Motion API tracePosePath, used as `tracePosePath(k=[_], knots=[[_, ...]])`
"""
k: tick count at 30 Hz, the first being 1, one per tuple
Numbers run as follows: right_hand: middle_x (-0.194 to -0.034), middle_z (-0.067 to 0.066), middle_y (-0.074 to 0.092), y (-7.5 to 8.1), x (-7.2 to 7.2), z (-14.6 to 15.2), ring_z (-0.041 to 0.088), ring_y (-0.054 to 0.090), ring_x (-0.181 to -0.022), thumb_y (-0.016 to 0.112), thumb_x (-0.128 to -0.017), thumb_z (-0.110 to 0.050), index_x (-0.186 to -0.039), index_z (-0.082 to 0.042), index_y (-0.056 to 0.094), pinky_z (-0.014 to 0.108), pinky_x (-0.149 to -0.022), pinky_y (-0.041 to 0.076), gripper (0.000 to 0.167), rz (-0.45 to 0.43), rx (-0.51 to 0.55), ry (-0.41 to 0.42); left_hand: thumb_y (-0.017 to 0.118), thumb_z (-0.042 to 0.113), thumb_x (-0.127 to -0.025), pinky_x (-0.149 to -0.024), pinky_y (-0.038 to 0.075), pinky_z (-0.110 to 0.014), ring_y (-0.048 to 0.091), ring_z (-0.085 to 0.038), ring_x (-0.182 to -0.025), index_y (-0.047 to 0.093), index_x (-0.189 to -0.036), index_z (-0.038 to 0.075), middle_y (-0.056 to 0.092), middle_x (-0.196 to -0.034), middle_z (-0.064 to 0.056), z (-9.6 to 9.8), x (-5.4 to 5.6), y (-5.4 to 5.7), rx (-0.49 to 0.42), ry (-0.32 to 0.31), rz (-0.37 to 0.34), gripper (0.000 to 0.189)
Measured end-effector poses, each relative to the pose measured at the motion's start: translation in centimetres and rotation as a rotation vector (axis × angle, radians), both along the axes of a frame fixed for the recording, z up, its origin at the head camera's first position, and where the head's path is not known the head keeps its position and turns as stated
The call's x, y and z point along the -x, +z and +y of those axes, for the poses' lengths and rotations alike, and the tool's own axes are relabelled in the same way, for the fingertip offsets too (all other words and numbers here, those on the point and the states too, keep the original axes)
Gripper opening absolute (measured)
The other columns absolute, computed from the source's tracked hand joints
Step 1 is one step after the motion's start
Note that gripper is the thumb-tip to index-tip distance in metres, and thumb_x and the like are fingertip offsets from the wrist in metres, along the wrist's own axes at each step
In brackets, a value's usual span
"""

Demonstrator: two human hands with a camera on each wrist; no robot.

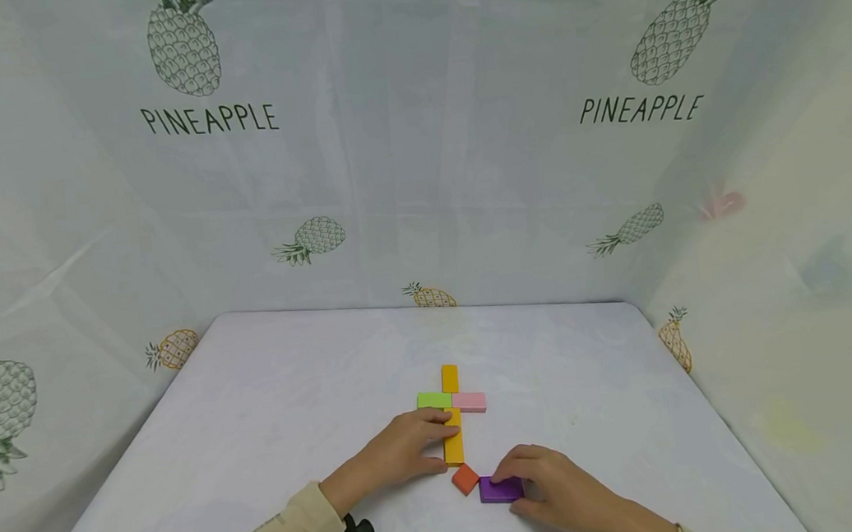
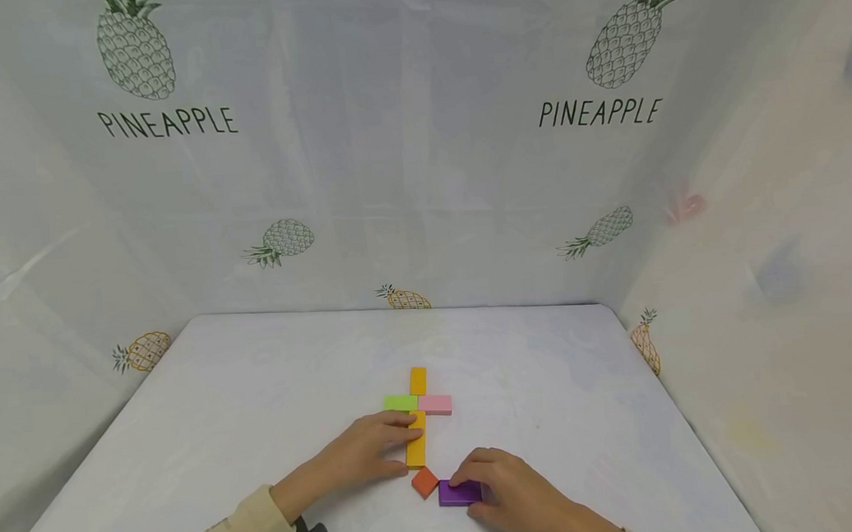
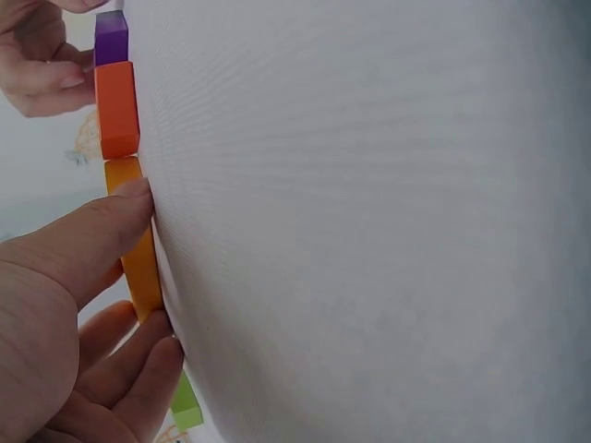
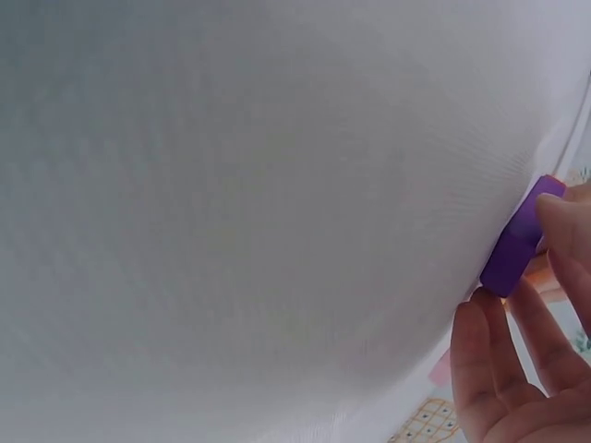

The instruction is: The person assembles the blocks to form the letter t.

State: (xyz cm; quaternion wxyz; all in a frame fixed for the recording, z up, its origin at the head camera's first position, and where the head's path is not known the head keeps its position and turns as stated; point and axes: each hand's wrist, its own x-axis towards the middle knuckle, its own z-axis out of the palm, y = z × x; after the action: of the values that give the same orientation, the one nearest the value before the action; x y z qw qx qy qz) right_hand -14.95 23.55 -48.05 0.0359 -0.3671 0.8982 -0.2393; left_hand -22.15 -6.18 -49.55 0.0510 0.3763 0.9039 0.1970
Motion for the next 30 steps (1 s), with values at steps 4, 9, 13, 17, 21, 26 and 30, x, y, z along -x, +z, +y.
tracePosePath(k=[4, 9, 13, 17, 21, 26, 30], knots=[[-0.123, -0.017, 0.068, 0.0, 0.0, 0.3, 0.004, 0.065, -0.112, 0.085, -0.091, -0.016, -0.123, -0.029, 0.074, 0.032, -0.096, 0.06, 0.036, -0.004, 0.024, 0.006, 0.083, 0.036, -0.094, -0.117, 0.047, -0.041, 0.054, -0.017, -0.142, 0.068, -0.145, 0.02, 0.058, -0.155, 0.004, 0.0, -0.1, 0.0, 0.005, 0.004, -0.002, 0.055], [-0.122, -0.02, 0.067, 0.2, 0.2, 0.7, 0.004, 0.064, -0.11, 0.083, -0.094, -0.022, -0.124, -0.031, 0.073, 0.032, -0.096, 0.06, 0.032, -0.044, 0.034, -0.027, 0.083, 0.036, -0.094, -0.117, 0.048, -0.041, 0.055, -0.018, -0.141, 0.068, -0.145, 0.021, 0.058, -0.155, 0.003, -0.1, -0.1, 0.1, 0.009, 0.007, 0.002, 0.055], [-0.122, -0.019, 0.068, 0.8, 0.2, 1.0, 0.007, 0.066, -0.11, 0.08, -0.097, -0.024, -0.123, -0.028, 0.074, 0.033, -0.095, 0.06, 0.027, -0.051, 0.051, -0.065, 0.083, 0.036, -0.094, -0.117, 0.048, -0.041, 0.055, -0.018, -0.141, 0.068, -0.145, 0.022, 0.058, -0.155, 0.004, -0.2, 0.0, 0.0, 0.015, 0.008, 0.007, 0.055], [-0.122, -0.015, 0.069, 1.2, 0.4, 1.6, 0.012, 0.068, -0.109, 0.081, -0.096, -0.019, -0.122, -0.022, 0.075, 0.034, -0.092, 0.061, 0.027, 0.011, 0.066, -0.077, 0.084, 0.036, -0.094, -0.116, 0.048, -0.04, 0.055, -0.018, -0.142, 0.068, -0.145, 0.022, 0.058, -0.155, 0.004, -0.2, 0.0, 0.0, 0.015, 0.004, 0.01, 0.056], [-0.122, -0.014, 0.07, 1.6, 0.6, 2.2, 0.015, 0.069, -0.107, 0.082, -0.095, -0.019, -0.123, -0.02, 0.075, 0.033, -0.09, 0.062, 0.029, 0.025, 0.069, -0.108, 0.084, 0.035, -0.093, -0.116, 0.048, -0.039, 0.054, -0.017, -0.143, 0.067, -0.146, 0.022, 0.057, -0.156, 0.003, -0.3, 0.1, 0.0, 0.015, -0.003, 0.016, 0.056], [-0.121, -0.01, 0.071, 2.0, 0.9, 2.8, 0.017, 0.069, -0.102, 0.082, -0.094, -0.017, -0.123, -0.019, 0.075, 0.034, -0.085, 0.063, 0.03, 0.064, 0.112, -0.119, 0.085, 0.031, -0.093, -0.116, 0.049, -0.041, 0.053, -0.018, -0.144, 0.066, -0.147, 0.024, 0.056, -0.157, 0.003, -1.0, 0.0, 0.0, 0.018, -0.001, 0.013, 0.058], [-0.12, -0.007, 0.072, 2.4, 1.1, 3.5, 0.017, 0.069, -0.099, 0.083, -0.093, -0.013, -0.123, -0.02, 0.074, 0.034, -0.081, 0.063, 0.033, 0.15, 0.155, -0.116, 0.085, 0.029, -0.093, -0.114, 0.05, -0.045, 0.054, -0.022, -0.143, 0.065, -0.148, 0.024, 0.057, -0.156, 0.001, -2.1, -0.1, 0.1, 0.0, 0.018, 0.001, 0.059]])
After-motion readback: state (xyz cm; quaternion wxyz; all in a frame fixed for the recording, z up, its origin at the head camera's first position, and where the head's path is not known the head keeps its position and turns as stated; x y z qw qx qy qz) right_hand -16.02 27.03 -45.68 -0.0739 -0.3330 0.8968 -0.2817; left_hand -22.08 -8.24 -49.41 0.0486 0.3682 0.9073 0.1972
